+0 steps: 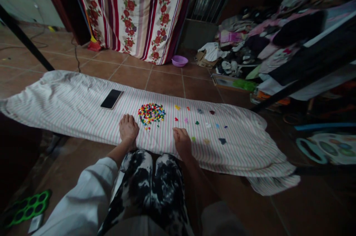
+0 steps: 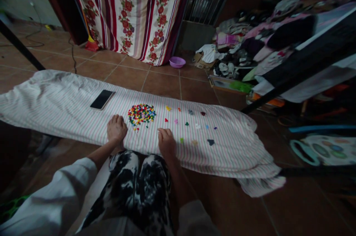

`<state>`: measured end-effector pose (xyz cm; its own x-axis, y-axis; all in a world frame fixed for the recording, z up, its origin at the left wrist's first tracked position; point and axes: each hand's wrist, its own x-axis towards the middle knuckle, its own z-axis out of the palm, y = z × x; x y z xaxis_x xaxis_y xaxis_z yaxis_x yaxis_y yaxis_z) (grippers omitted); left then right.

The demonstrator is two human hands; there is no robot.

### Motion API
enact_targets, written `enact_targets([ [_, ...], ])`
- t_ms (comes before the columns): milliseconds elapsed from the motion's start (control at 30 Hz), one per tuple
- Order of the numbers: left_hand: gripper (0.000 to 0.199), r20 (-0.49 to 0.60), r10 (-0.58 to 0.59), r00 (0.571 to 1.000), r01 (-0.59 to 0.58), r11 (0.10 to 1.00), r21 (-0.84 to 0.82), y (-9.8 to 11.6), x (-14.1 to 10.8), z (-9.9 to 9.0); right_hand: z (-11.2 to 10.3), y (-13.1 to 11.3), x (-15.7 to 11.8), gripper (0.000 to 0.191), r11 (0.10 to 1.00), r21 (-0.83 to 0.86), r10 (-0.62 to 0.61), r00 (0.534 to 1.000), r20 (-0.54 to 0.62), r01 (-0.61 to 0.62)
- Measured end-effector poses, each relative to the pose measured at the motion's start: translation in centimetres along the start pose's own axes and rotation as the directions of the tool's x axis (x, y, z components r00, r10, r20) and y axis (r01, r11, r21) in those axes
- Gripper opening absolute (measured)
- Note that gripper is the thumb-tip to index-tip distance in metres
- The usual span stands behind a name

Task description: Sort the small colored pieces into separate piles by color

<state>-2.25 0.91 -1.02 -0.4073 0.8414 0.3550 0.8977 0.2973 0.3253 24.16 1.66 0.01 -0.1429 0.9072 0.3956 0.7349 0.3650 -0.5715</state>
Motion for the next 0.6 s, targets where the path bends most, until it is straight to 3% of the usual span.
enact_targets([
  [167, 0.035, -0.005, 0.007, 1.000, -0.007, 1.000, 0.004, 0.0, 0.0, 0.0, 2.4, -3.5, 1.2, 0.029, 0.991, 0.083, -0.119, 0.980, 0.162, 0.107],
  [367, 0.035, 0.011, -0.004, 1.000, 0.003, 1.000, 0.004, 0.1, 0.0, -0.1, 4.9, -7.2, 2.8, 0.027, 0.982, -0.019, -0.172, 0.926, 0.335, 0.189],
  [500, 0.036, 0.002, 0.001, 1.000, -0.001, 1.000, 0.011, 0.1, 0.0, 0.0, 5.8, -8.5, 3.6, 0.023, 0.969, -0.059, -0.196, 0.889, 0.415, 0.241],
  [600, 0.036, -0.001, 0.002, 1.000, -0.002, 1.000, 0.006, 0.0, 0.1, 0.1, 6.3, -8.5, 4.1, 0.024, 0.972, -0.075, -0.169, 0.887, 0.429, 0.222],
])
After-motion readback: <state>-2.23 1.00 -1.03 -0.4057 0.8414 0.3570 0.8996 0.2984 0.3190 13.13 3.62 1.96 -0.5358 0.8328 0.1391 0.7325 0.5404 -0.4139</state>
